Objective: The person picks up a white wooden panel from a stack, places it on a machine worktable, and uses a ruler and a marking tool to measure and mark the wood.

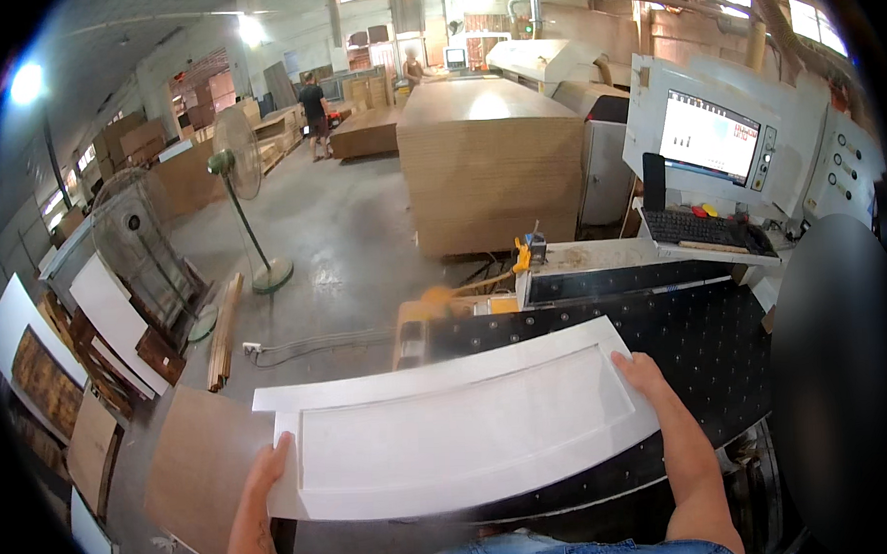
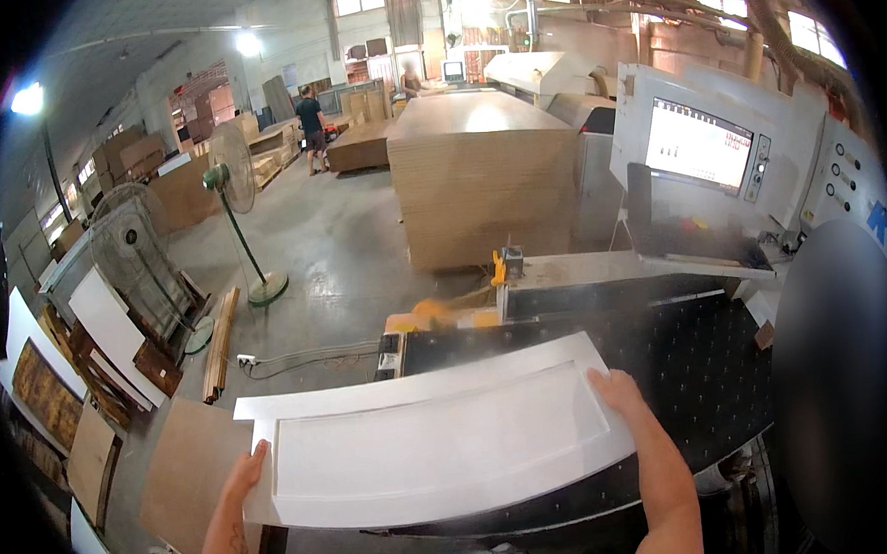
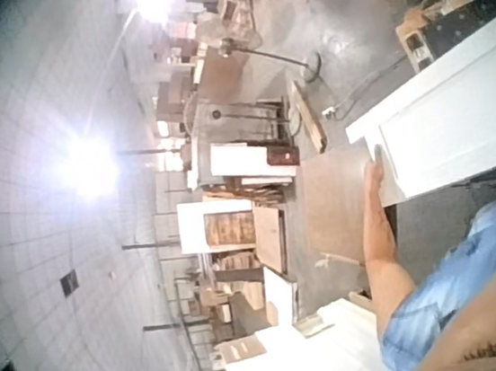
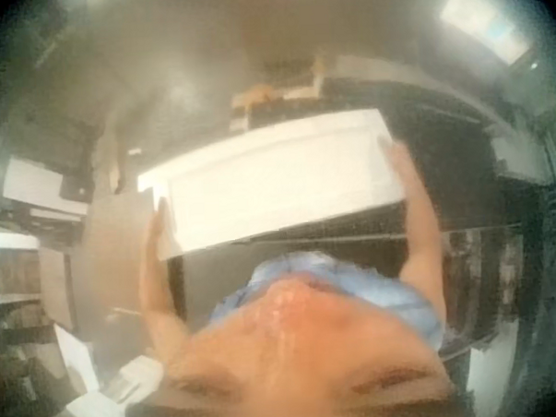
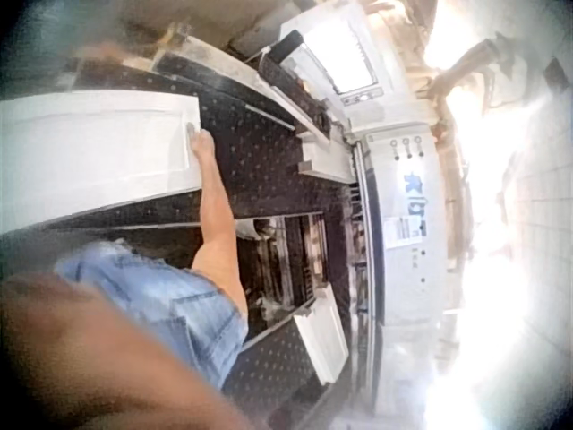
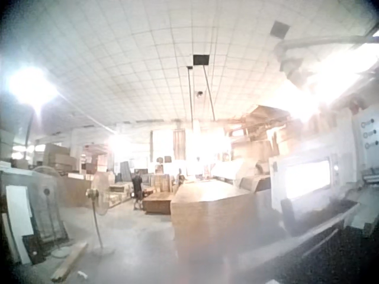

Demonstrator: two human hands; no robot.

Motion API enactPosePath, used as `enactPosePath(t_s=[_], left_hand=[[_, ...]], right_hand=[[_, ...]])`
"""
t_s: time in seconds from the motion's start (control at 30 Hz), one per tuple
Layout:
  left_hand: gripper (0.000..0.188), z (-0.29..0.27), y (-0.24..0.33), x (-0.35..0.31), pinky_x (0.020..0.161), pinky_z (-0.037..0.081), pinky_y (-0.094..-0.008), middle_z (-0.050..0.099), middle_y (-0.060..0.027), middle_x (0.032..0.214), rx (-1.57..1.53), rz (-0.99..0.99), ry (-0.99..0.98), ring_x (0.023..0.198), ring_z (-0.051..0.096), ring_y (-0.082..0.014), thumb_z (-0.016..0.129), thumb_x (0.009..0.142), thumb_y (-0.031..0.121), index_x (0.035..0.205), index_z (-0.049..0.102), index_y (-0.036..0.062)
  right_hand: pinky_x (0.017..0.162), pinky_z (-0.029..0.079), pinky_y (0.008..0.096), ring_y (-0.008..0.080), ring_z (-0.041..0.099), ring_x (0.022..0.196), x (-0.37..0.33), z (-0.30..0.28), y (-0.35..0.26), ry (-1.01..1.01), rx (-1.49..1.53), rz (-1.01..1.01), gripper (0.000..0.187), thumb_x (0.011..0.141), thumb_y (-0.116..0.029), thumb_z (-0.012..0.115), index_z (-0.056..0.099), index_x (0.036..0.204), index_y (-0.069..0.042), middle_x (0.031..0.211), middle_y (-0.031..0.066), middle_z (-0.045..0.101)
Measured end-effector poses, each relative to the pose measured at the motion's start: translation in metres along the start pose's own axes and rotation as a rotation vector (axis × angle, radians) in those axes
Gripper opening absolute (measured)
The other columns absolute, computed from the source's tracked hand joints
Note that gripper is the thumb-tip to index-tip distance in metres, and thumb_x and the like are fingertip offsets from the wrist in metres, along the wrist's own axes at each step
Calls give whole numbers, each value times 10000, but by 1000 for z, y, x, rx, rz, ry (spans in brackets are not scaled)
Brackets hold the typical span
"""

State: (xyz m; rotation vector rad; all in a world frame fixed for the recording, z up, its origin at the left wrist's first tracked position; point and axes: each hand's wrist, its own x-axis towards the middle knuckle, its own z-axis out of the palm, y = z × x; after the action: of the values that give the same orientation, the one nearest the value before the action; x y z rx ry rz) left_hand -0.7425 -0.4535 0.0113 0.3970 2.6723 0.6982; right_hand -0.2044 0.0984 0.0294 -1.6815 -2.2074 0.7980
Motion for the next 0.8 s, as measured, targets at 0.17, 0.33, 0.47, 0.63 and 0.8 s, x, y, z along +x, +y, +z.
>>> enactPosePath(t_s=[0.17,0.33,0.47,0.63,0.8], left_hand=[[857,3,-3,21,905,523,-433,738,-186,1078,-163,-17,-218,1008,694,-274,452,969,744,1143,728,-49],[816,-2,-20,42,857,542,-413,726,-158,1033,-523,-341,-346,898,693,-274,571,870,798,1145,722,44],[784,3,4,36,844,536,-412,696,-150,1125,-660,-234,-466,955,660,-251,570,884,796,1222,698,100],[970,-8,-2,23,1095,421,-441,547,-220,1459,-677,-278,-503,1327,529,-326,574,856,822,1430,581,40],[974,-22,-24,33,1098,415,-415,586,-215,1410,-329,-250,-318,1291,554,-322,569,859,821,1386,611,3]], right_hand=[[996,494,465,452,656,1162,17,4,17,-8,23,54,790,932,-616,602,679,1158,137,1161,336,692],[844,513,390,182,637,923,12,4,-9,-141,137,43,644,1005,-487,610,688,1120,142,973,148,735],[783,496,345,176,620,858,25,6,31,-157,278,-24,634,1009,-524,607,715,1105,93,959,89,704],[755,498,330,166,629,835,38,8,22,-244,340,-51,632,1013,-538,601,719,1090,79,948,86,715],[790,525,342,191,663,861,16,25,-21,-314,386,14,631,1012,-540,601,710,1144,67,998,111,730]])
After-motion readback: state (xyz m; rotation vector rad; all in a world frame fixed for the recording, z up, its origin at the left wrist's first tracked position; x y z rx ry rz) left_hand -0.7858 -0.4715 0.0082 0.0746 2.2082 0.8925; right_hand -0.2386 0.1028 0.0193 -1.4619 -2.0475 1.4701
